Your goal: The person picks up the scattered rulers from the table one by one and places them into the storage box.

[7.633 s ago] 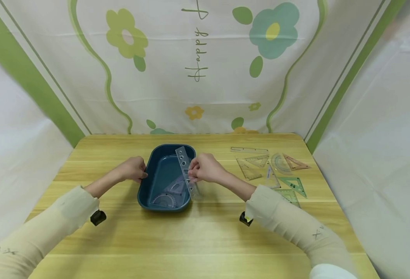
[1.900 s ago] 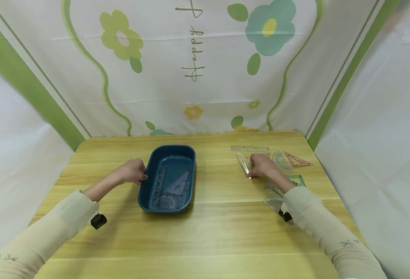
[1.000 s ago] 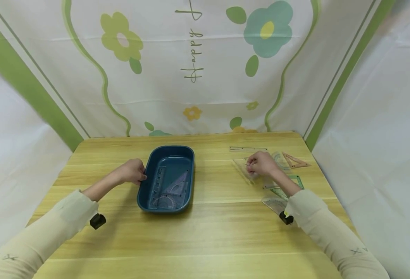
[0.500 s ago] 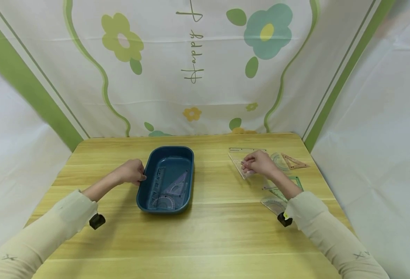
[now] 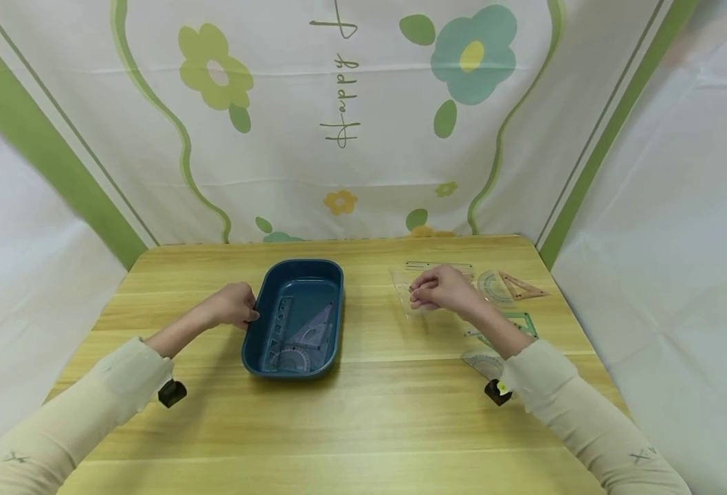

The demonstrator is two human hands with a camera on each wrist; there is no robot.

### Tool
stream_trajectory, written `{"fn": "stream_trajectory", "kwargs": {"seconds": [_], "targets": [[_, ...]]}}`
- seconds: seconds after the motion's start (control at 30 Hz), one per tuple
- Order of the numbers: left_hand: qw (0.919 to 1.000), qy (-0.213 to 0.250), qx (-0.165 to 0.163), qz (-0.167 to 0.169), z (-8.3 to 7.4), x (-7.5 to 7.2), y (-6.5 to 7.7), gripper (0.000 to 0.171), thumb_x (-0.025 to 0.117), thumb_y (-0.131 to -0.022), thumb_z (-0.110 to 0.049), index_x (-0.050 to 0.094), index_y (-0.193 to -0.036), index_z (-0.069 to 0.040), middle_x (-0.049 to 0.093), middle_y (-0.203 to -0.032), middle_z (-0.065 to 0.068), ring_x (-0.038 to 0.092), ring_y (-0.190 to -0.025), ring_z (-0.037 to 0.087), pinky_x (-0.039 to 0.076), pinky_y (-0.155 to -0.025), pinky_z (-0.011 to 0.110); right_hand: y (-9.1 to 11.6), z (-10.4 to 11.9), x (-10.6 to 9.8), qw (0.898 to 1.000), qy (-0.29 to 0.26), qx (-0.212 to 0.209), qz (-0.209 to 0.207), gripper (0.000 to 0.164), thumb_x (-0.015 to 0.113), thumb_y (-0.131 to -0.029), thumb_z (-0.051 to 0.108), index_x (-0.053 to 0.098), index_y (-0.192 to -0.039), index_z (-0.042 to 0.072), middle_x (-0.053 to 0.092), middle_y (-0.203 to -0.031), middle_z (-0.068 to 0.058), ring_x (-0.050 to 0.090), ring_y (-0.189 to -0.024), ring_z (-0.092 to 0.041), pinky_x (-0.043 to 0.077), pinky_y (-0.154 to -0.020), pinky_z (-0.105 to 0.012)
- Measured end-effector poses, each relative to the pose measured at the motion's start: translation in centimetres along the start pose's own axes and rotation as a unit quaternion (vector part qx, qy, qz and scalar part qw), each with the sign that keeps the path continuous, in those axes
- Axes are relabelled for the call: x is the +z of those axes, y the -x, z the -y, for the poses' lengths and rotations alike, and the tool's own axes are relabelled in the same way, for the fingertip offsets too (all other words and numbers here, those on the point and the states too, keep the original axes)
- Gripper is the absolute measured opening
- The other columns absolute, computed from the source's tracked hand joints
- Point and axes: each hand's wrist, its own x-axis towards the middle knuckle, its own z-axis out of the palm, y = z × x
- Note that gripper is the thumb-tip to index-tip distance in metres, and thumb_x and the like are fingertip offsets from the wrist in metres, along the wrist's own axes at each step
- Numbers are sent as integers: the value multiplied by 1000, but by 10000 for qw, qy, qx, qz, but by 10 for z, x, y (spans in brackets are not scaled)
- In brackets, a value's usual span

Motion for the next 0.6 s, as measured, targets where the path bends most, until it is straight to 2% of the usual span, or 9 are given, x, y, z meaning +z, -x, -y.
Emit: {"fn": "stream_trajectory", "kwargs": {"seconds": [0.13, 0.3, 0.4, 0.6], "targets": [[10000, 15, 28, -20, 1, 1, 0, 52, 63, -90, 2, 35, -50, -17, 45, -45, -1, 74, -70, 31, 60, -63, 29, 0, 8, 8, 9999, -70, -96, 43, 28, 56, -99, 2, 59, -121, -14, 70, -105, -29, 76, -85, -20, 62, -77, -34], [10000, -44, 68, -39, 1, 1, -1, 51, 63, -90, 1, 37, -50, -16, 47, -45, -1, 74, -68, 31, 59, -61, 28, 1, 17, 20, 9997, -11, -248, 22, 26, 58, -97, 3, 62, -119, -11, 73, -101, -25, 75, -91, -32, 62, -76, -35], [9999, -81, 75, -30, 2, 1, -2, 51, 63, -90, 1, 37, -50, -17, 44, -45, -3, 74, -67, 31, 59, -61, 27, 0, 23, 27, 9995, -6, -309, 53, 25, 57, -97, 3, 63, -118, -9, 72, -104, -27, 74, -95, -36, 62, -76, -34], [9999, -128, -16, 1, 1, 1, -3, 51, 63, -91, 0, 37, -50, -16, 43, -45, -3, 74, -68, 30, 60, -64, 31, -8, 33, 42, 9986, -93, -490, 186, 25, 56, -97, 2, 63, -118, -10, 74, -100, -23, 76, -90, -30, 62, -75, -34]]}}
